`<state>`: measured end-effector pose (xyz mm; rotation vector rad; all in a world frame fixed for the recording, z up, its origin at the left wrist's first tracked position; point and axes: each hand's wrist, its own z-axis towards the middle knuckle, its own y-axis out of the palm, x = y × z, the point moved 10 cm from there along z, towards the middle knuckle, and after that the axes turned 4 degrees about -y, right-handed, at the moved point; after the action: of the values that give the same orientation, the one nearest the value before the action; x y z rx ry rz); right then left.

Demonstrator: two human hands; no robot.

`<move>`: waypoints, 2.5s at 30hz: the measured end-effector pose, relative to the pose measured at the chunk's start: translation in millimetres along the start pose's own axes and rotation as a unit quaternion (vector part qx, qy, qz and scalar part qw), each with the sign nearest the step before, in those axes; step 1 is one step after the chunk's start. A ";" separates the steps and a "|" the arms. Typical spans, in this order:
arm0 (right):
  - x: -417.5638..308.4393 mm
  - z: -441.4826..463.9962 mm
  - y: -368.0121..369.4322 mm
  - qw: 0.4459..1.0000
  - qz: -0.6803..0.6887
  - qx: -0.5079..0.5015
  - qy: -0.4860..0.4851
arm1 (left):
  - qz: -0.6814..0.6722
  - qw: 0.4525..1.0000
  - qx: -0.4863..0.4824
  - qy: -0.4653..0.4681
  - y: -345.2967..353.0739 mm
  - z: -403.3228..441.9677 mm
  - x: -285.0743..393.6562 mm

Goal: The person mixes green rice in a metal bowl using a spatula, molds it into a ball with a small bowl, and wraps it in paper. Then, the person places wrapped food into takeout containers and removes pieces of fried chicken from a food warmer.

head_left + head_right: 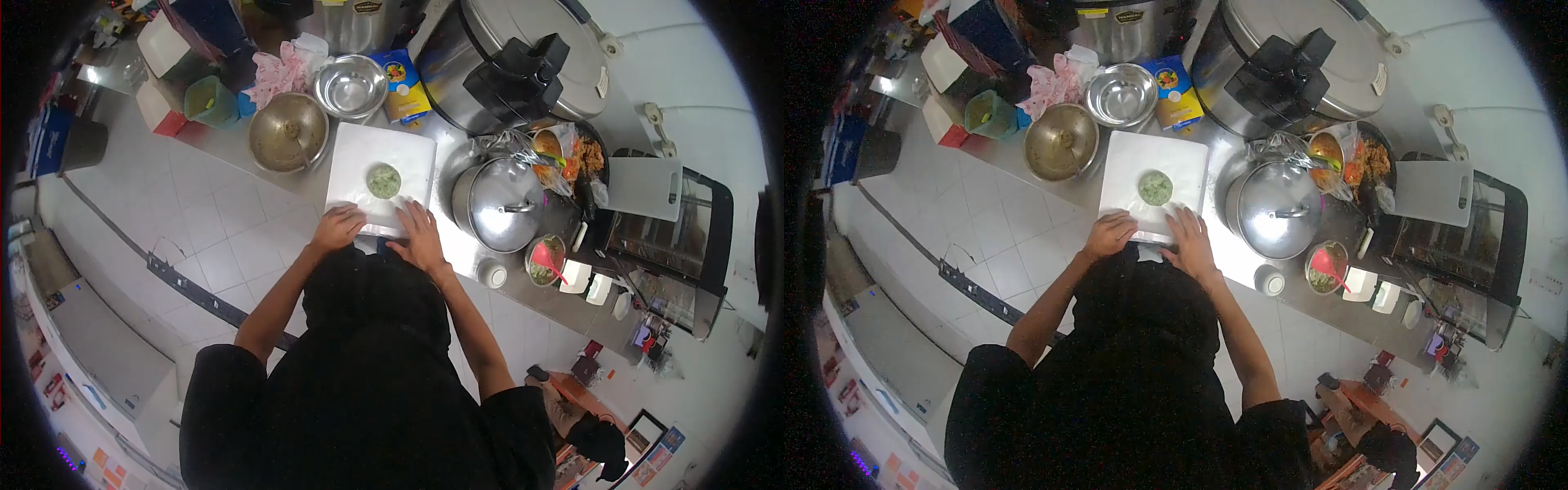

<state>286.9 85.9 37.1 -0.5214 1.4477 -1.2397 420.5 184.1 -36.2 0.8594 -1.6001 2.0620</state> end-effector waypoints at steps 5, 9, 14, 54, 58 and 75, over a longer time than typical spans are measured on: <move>37.0 -42.4 49.7 0.961 -0.015 -0.249 0.121 | 0.051 0.997 -0.004 0.054 -3.5 -4.7 4.1; 19.0 -34.8 -4.9 0.999 0.028 -0.010 0.035 | 0.034 0.997 0.009 0.067 -1.6 -8.9 1.9; 7.2 -10.7 16.0 0.999 -0.030 -0.032 -0.006 | 0.040 0.996 0.069 0.039 -17.7 -2.0 6.8; 62.2 6.3 -17.5 0.985 0.014 0.109 0.135 | 0.066 0.994 0.064 0.051 -23.8 -8.7 0.6; 77.9 25.8 6.5 0.995 -0.050 0.044 0.071 | 0.064 0.995 0.054 0.055 -22.4 -8.4 0.1; 75.1 22.7 -1.9 0.994 0.067 0.044 0.072 | 0.041 0.995 0.083 0.025 -32.5 -8.1 5.3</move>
<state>284.5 12.6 9.1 -0.2751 1.5165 -1.2474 435.5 200.4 -10.4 0.8022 -1.4757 2.2814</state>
